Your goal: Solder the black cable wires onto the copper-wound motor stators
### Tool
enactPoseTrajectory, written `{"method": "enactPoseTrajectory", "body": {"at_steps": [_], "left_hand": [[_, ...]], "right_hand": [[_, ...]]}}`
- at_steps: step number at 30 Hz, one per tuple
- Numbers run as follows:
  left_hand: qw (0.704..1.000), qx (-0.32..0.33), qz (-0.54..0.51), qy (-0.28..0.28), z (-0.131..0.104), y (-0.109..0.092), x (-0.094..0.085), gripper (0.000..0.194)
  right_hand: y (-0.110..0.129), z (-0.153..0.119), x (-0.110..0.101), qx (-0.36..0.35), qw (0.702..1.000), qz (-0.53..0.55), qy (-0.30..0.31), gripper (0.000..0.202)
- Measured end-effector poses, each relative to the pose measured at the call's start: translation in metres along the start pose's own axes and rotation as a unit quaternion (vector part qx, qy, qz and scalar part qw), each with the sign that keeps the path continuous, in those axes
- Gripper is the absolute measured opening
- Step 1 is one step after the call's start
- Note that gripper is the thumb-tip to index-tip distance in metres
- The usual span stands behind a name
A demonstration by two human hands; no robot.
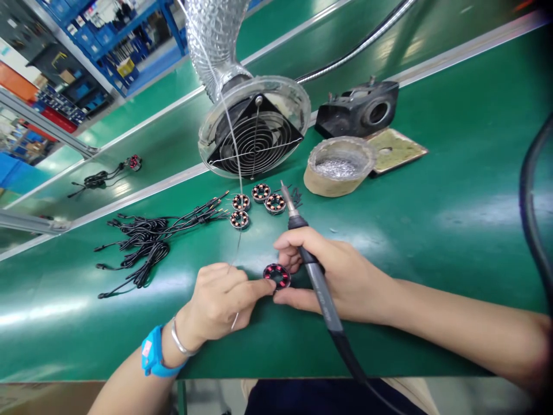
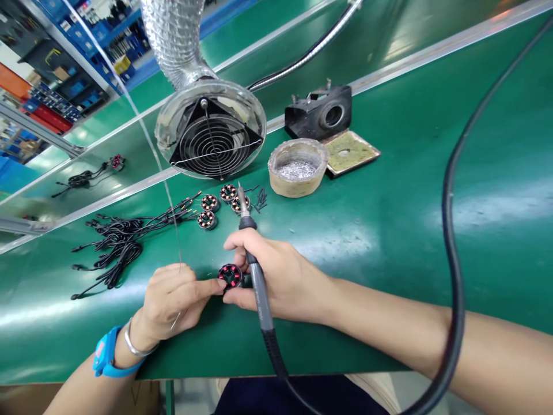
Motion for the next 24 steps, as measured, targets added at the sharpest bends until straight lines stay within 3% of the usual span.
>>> {"method": "enactPoseTrajectory", "body": {"at_steps": [5, 8, 10, 13, 15, 19, 24], "left_hand": [[0.998, -0.045, 0.037, 0.015, 0.001, -0.012, 0.002, 0.016], [0.984, -0.165, -0.015, 0.070, 0.004, -0.020, -0.002, 0.014], [0.950, -0.255, -0.108, 0.146, 0.005, -0.022, -0.007, 0.015], [0.879, -0.320, -0.248, 0.252, 0.008, -0.017, -0.013, 0.014], [0.852, -0.346, -0.302, 0.253, 0.010, -0.009, -0.014, 0.017], [0.822, -0.376, -0.376, 0.202, 0.014, 0.004, -0.005, 0.031], [0.774, -0.374, -0.466, 0.208, 0.014, 0.001, 0.003, 0.028]], "right_hand": [[0.002, -0.004, 0.007, -0.013, 0.996, -0.070, -0.055, 0.040], [0.001, -0.004, 0.009, -0.027, 0.983, -0.173, -0.062, 0.031], [0.000, -0.003, 0.009, -0.034, 0.971, -0.231, -0.043, 0.034], [0.000, -0.001, 0.008, -0.033, 0.968, -0.247, -0.022, 0.044], [0.000, -0.001, 0.008, -0.033, 0.971, -0.236, -0.019, 0.045], [0.003, -0.001, 0.008, -0.031, 0.974, -0.222, -0.010, 0.033], [0.003, -0.002, 0.009, -0.025, 0.977, -0.211, 0.006, 0.031]]}}
Point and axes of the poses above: each hand's wrist, its own z-axis towards the middle knuckle, its own x-axis out of the palm, y = z × x, the point moved 1 cm from there along z, towards the middle knuckle, and after that the axes turned 11 degrees about y, right-handed, at the moved point
